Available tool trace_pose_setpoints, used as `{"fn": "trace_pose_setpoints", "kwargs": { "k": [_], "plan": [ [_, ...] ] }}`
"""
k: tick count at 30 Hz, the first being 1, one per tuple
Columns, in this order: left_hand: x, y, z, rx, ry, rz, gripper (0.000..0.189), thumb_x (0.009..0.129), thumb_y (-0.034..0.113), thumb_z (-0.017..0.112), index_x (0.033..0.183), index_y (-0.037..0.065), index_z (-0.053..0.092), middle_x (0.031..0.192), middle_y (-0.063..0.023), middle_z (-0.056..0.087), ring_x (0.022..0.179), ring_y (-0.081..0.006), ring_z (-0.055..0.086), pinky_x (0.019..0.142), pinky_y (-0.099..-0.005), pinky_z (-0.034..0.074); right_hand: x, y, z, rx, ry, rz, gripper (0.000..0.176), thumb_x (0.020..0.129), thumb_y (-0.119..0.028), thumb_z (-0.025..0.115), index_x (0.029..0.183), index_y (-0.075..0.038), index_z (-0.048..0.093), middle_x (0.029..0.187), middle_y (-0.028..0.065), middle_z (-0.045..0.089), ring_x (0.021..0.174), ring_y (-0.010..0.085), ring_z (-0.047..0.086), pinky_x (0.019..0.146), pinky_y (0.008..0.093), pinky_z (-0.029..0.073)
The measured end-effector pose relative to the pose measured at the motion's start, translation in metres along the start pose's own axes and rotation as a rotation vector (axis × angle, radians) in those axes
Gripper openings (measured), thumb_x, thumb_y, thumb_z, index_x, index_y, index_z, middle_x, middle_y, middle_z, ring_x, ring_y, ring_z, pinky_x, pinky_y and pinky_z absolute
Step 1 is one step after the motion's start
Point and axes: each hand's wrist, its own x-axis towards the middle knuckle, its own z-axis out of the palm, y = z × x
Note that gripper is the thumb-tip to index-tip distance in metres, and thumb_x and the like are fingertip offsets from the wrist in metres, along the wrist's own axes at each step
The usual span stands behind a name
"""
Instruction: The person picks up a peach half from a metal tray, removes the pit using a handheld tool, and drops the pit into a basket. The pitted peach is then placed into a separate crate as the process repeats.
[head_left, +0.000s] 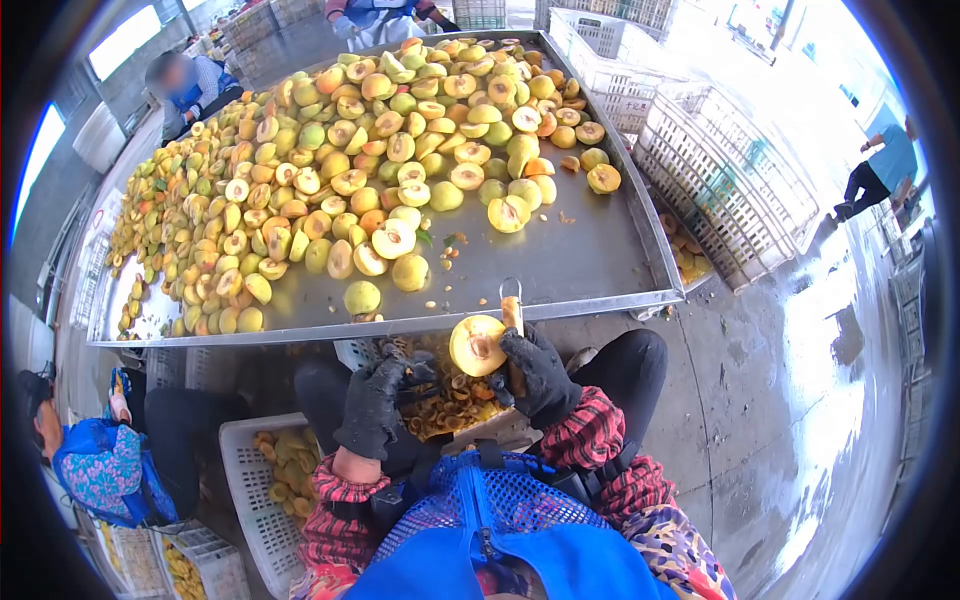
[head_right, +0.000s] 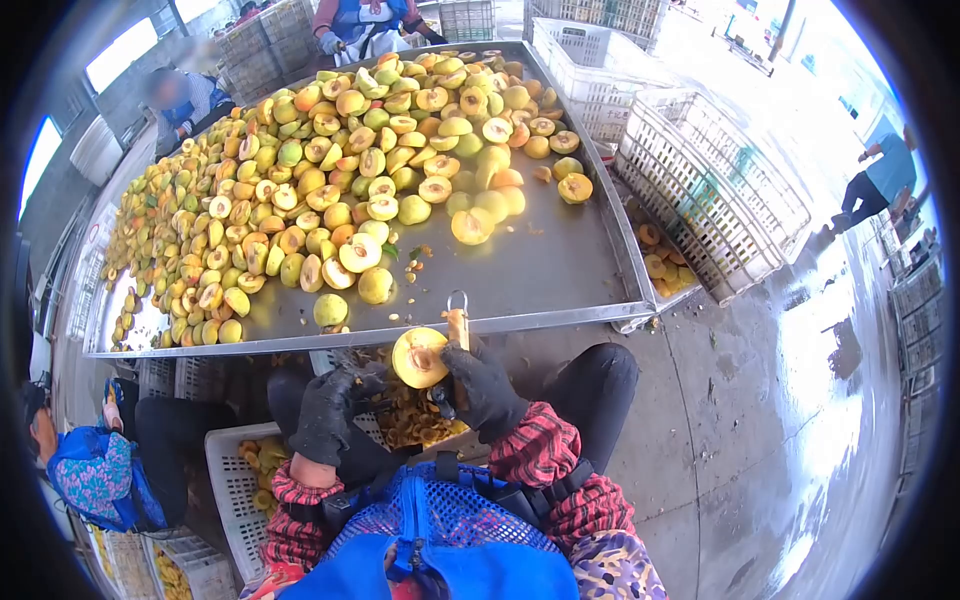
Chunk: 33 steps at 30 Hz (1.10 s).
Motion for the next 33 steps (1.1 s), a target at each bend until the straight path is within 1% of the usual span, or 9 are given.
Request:
{"fn": "trace_pose_setpoints", "kwargs": {
  "k": [3, 8, 11, 15, 18, 21, 23, 27, 33],
  "plan": [
    [0.010, -0.010, -0.011, 0.040, 0.108, 0.108, 0.028, 0.095, 0.013, 0.038, 0.111, -0.001, 0.056, 0.100, -0.0080, 0.063, 0.087, -0.0173, 0.061, 0.078, -0.0285, 0.052, 0.006, 0.000, 0.000, -0.067, -0.022, 0.067, 0.037, 0.089, -0.026, 0.053, 0.117, -0.005, 0.043, 0.087, 0.0102, 0.060, 0.052, 0.0153, 0.057, 0.039, 0.0226, 0.045],
    [0.021, 0.003, 0.016, 0.356, -0.216, 0.309, 0.028, 0.094, 0.007, 0.041, 0.119, -0.003, 0.049, 0.114, -0.0094, 0.057, 0.102, -0.0181, 0.055, 0.089, -0.0284, 0.045, 0.006, -0.005, 0.001, -0.191, -0.113, 0.141, 0.039, 0.089, -0.024, 0.052, 0.120, -0.004, 0.042, 0.087, 0.0116, 0.060, 0.051, 0.0164, 0.057, 0.038, 0.0234, 0.045],
    [0.023, -0.004, 0.038, 0.082, -0.265, 0.245, 0.032, 0.096, 0.013, 0.039, 0.123, -0.003, 0.045, 0.118, -0.0106, 0.054, 0.107, -0.0180, 0.052, 0.095, -0.0288, 0.041, 0.003, -0.007, 0.012, -0.153, -0.045, 0.100, 0.038, 0.089, -0.023, 0.052, 0.119, -0.002, 0.043, 0.087, 0.0103, 0.060, 0.053, 0.0148, 0.057, 0.040, 0.0235, 0.045],
    [0.010, 0.003, 0.052, 0.707, -0.151, 0.556, 0.039, 0.098, 0.025, 0.038, 0.125, -0.002, 0.042, 0.118, -0.0109, 0.053, 0.108, -0.0182, 0.052, 0.094, -0.0297, 0.041, 0.005, 0.005, 0.008, -0.016, 0.012, -0.007, 0.037, 0.090, -0.022, 0.052, 0.120, -0.003, 0.043, 0.093, 0.0101, 0.059, 0.063, 0.0157, 0.058, 0.045, 0.0248, 0.047],
    [0.007, -0.017, 0.053, 0.079, -0.044, 0.131, 0.041, 0.095, 0.033, 0.043, 0.122, 0.001, 0.046, 0.117, -0.0109, 0.054, 0.107, -0.0186, 0.052, 0.092, -0.0329, 0.042, 0.009, 0.017, 0.029, 0.019, 0.005, -0.036, 0.037, 0.090, -0.020, 0.052, 0.122, -0.005, 0.041, 0.098, 0.0112, 0.058, 0.067, 0.0177, 0.060, 0.046, 0.0259, 0.048],
    [0.018, -0.017, 0.050, -0.253, -0.090, 0.247, 0.047, 0.095, 0.039, 0.034, 0.121, 0.001, 0.047, 0.119, -0.0134, 0.053, 0.111, -0.0222, 0.051, 0.096, -0.0364, 0.040, 0.008, 0.027, 0.044, -0.170, 0.052, 0.004, 0.035, 0.090, -0.016, 0.052, 0.123, -0.006, 0.042, 0.086, 0.0073, 0.057, 0.057, 0.0134, 0.056, 0.044, 0.0250, 0.045],
    [0.033, -0.016, 0.037, -0.933, -0.176, 0.006, 0.050, 0.094, 0.040, 0.034, 0.122, 0.001, 0.047, 0.121, -0.0142, 0.052, 0.113, -0.0238, 0.050, 0.098, -0.0375, 0.039, -0.002, 0.014, 0.044, -0.390, 0.034, 0.121, 0.033, 0.090, -0.019, 0.053, 0.119, -0.005, 0.044, 0.079, 0.0033, 0.056, 0.055, 0.0093, 0.052, 0.045, 0.0231, 0.042],
    [0.029, -0.003, 0.027, -1.009, -0.170, -0.060, 0.059, 0.089, 0.044, 0.037, 0.126, -0.001, 0.044, 0.125, -0.0144, 0.050, 0.116, -0.0267, 0.048, 0.101, -0.0407, 0.036, -0.015, -0.009, 0.046, -0.620, 0.005, 0.098, 0.035, 0.090, -0.019, 0.053, 0.121, -0.004, 0.044, 0.076, 0.0032, 0.054, 0.055, 0.0106, 0.052, 0.050, 0.0244, 0.043],
    [0.035, -0.023, 0.025, -0.819, -0.221, 0.114, 0.053, 0.096, 0.034, 0.028, 0.130, -0.005, 0.037, 0.132, -0.0179, 0.043, 0.121, -0.0310, 0.043, 0.104, -0.0438, 0.033, -0.017, -0.003, 0.062, -1.240, -0.059, -0.013, 0.035, 0.088, -0.022, 0.056, 0.115, -0.001, 0.048, 0.092, 0.0220, 0.060, 0.086, 0.0333, 0.061, 0.072, 0.0403, 0.046]
  ]
}}
